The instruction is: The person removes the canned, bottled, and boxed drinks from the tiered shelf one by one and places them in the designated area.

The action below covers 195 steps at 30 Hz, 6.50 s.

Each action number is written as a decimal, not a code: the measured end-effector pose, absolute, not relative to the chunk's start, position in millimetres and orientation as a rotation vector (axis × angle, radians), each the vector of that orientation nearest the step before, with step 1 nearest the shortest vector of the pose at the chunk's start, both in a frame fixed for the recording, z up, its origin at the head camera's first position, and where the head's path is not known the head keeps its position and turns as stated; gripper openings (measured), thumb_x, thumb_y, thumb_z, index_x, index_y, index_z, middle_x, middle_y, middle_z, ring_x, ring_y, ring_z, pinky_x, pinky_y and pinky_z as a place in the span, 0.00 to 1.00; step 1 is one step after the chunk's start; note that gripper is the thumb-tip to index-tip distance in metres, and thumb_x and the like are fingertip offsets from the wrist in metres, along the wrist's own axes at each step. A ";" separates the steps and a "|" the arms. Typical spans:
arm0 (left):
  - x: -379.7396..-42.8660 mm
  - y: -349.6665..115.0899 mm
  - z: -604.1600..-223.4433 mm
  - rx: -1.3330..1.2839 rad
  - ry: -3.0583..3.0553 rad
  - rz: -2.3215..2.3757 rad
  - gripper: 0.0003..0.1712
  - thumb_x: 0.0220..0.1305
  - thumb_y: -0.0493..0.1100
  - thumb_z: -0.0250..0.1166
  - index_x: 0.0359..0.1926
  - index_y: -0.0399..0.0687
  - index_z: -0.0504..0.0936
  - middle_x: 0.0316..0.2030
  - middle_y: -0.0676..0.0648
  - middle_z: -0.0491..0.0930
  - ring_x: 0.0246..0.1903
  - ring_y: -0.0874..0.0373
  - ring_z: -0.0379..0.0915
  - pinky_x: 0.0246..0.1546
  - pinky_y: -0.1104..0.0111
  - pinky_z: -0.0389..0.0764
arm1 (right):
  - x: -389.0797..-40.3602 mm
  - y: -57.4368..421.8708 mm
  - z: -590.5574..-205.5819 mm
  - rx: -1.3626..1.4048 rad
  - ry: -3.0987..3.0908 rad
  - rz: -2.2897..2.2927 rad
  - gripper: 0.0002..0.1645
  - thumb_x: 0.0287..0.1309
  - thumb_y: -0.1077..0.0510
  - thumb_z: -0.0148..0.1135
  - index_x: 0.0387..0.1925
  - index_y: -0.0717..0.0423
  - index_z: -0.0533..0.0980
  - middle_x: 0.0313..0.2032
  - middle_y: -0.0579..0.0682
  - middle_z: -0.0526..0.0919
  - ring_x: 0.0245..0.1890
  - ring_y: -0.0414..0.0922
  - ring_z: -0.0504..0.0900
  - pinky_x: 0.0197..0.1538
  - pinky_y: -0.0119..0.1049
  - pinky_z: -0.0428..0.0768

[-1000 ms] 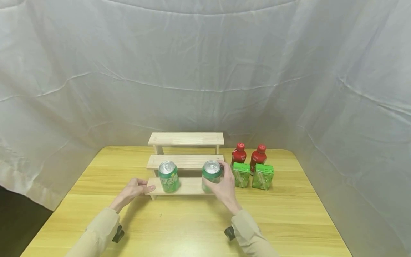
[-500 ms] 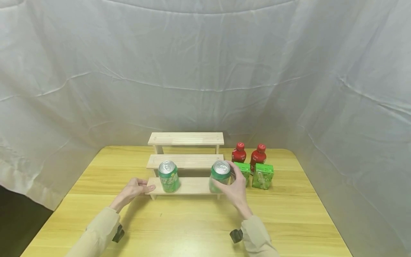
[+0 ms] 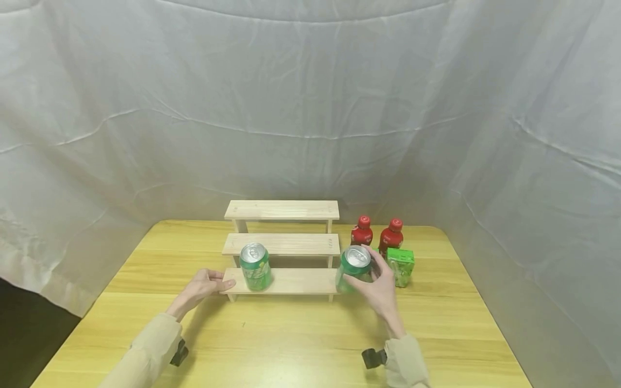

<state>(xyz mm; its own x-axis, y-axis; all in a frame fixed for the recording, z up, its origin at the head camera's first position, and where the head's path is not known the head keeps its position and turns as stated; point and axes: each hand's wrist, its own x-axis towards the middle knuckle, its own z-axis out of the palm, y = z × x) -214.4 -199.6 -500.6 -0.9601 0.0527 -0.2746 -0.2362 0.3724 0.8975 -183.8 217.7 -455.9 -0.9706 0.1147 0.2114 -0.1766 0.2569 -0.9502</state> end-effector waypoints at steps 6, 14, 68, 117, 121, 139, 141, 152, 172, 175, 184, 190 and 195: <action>-214.7 -199.8 -501.3 -0.158 2.370 1.628 0.25 0.63 0.38 0.70 0.51 0.19 0.74 0.35 0.37 0.86 0.32 0.59 0.80 0.44 0.59 0.86 | -182.0 233.2 -454.0 0.042 -2.274 1.807 0.49 0.43 0.74 0.76 0.69 0.64 0.66 0.64 0.62 0.73 0.53 0.22 0.73 0.58 0.12 0.70; -213.8 -200.0 -501.3 -0.143 2.378 1.619 0.25 0.63 0.38 0.70 0.51 0.19 0.74 0.35 0.37 0.85 0.32 0.57 0.80 0.44 0.59 0.85 | -177.1 258.6 -455.7 -0.028 -2.331 1.721 0.49 0.44 0.71 0.77 0.70 0.61 0.66 0.53 0.32 0.73 0.52 0.21 0.73 0.55 0.11 0.72; -215.0 -201.2 -503.6 -0.117 2.355 1.634 0.25 0.64 0.38 0.69 0.51 0.18 0.74 0.34 0.39 0.85 0.31 0.59 0.81 0.46 0.56 0.86 | -176.2 323.5 -492.5 -0.273 -2.514 1.688 0.55 0.48 0.72 0.73 0.74 0.65 0.52 0.73 0.63 0.57 0.46 0.18 0.64 0.47 0.09 0.70; -213.6 -202.7 -501.1 -0.082 2.343 1.654 0.23 0.64 0.36 0.68 0.50 0.18 0.75 0.33 0.39 0.86 0.31 0.59 0.81 0.46 0.55 0.86 | -208.2 227.0 -428.1 0.188 -2.573 1.347 0.42 0.60 0.51 0.70 0.70 0.59 0.62 0.67 0.63 0.65 0.67 0.61 0.63 0.69 0.65 0.64; -213.7 -202.8 -501.2 -0.084 2.339 1.660 0.22 0.64 0.36 0.68 0.49 0.18 0.75 0.33 0.40 0.86 0.31 0.59 0.81 0.45 0.58 0.86 | -213.3 200.2 -428.4 0.299 -2.604 1.356 0.44 0.58 0.49 0.72 0.70 0.58 0.63 0.66 0.62 0.66 0.67 0.60 0.66 0.68 0.64 0.67; -213.9 -201.9 -500.3 -0.108 2.371 1.616 0.24 0.64 0.38 0.69 0.50 0.19 0.75 0.34 0.39 0.84 0.33 0.57 0.80 0.48 0.54 0.85 | -227.0 97.8 -437.1 0.642 -2.687 1.581 0.48 0.55 0.50 0.75 0.72 0.56 0.62 0.66 0.59 0.70 0.67 0.57 0.69 0.71 0.57 0.69; -213.7 -201.3 -499.5 -0.120 2.380 1.607 0.24 0.63 0.39 0.70 0.50 0.19 0.75 0.34 0.39 0.84 0.34 0.56 0.80 0.48 0.55 0.85 | -227.5 90.3 -438.2 0.667 -2.692 1.601 0.48 0.54 0.49 0.75 0.72 0.55 0.62 0.66 0.58 0.70 0.67 0.57 0.69 0.69 0.58 0.70; -214.3 -200.6 -500.3 -0.159 2.387 1.586 0.25 0.63 0.40 0.70 0.51 0.21 0.75 0.37 0.38 0.84 0.36 0.55 0.80 0.50 0.55 0.85 | -230.5 60.3 -445.5 0.781 -2.669 1.662 0.49 0.50 0.51 0.78 0.69 0.55 0.63 0.66 0.57 0.70 0.65 0.56 0.71 0.67 0.60 0.71; -213.8 -200.7 -499.1 -0.163 2.402 1.559 0.27 0.63 0.40 0.70 0.53 0.20 0.75 0.40 0.35 0.84 0.39 0.52 0.81 0.51 0.54 0.84 | -233.7 42.2 -452.5 0.832 -2.592 1.627 0.43 0.48 0.56 0.79 0.63 0.57 0.66 0.58 0.57 0.74 0.59 0.53 0.74 0.66 0.52 0.75; -213.8 -200.7 -499.4 -0.170 2.402 1.558 0.27 0.63 0.40 0.70 0.53 0.20 0.74 0.41 0.35 0.83 0.40 0.51 0.81 0.52 0.54 0.83 | -234.1 41.1 -453.3 0.820 -2.590 1.625 0.43 0.48 0.56 0.79 0.62 0.57 0.66 0.58 0.58 0.75 0.58 0.54 0.75 0.65 0.53 0.75; -213.8 -200.6 -499.0 -0.169 2.408 1.557 0.28 0.64 0.41 0.70 0.54 0.20 0.73 0.43 0.33 0.82 0.41 0.50 0.81 0.53 0.53 0.83 | -232.5 39.6 -449.6 0.794 -2.608 1.648 0.42 0.48 0.57 0.79 0.62 0.56 0.66 0.58 0.57 0.77 0.58 0.55 0.80 0.64 0.53 0.78; -213.9 -200.0 -499.3 -0.167 2.390 1.579 0.25 0.63 0.40 0.70 0.51 0.21 0.75 0.37 0.38 0.84 0.37 0.54 0.80 0.50 0.55 0.84 | -232.0 40.6 -449.6 0.780 -2.599 1.643 0.41 0.48 0.57 0.79 0.61 0.57 0.68 0.57 0.56 0.79 0.57 0.54 0.81 0.63 0.52 0.79; -214.4 -200.8 -498.9 -0.136 2.377 1.594 0.25 0.64 0.39 0.69 0.52 0.19 0.74 0.37 0.36 0.84 0.35 0.56 0.80 0.50 0.55 0.85 | -229.0 42.2 -447.1 0.754 -2.596 1.658 0.41 0.46 0.56 0.80 0.60 0.56 0.69 0.56 0.55 0.80 0.56 0.52 0.81 0.62 0.49 0.80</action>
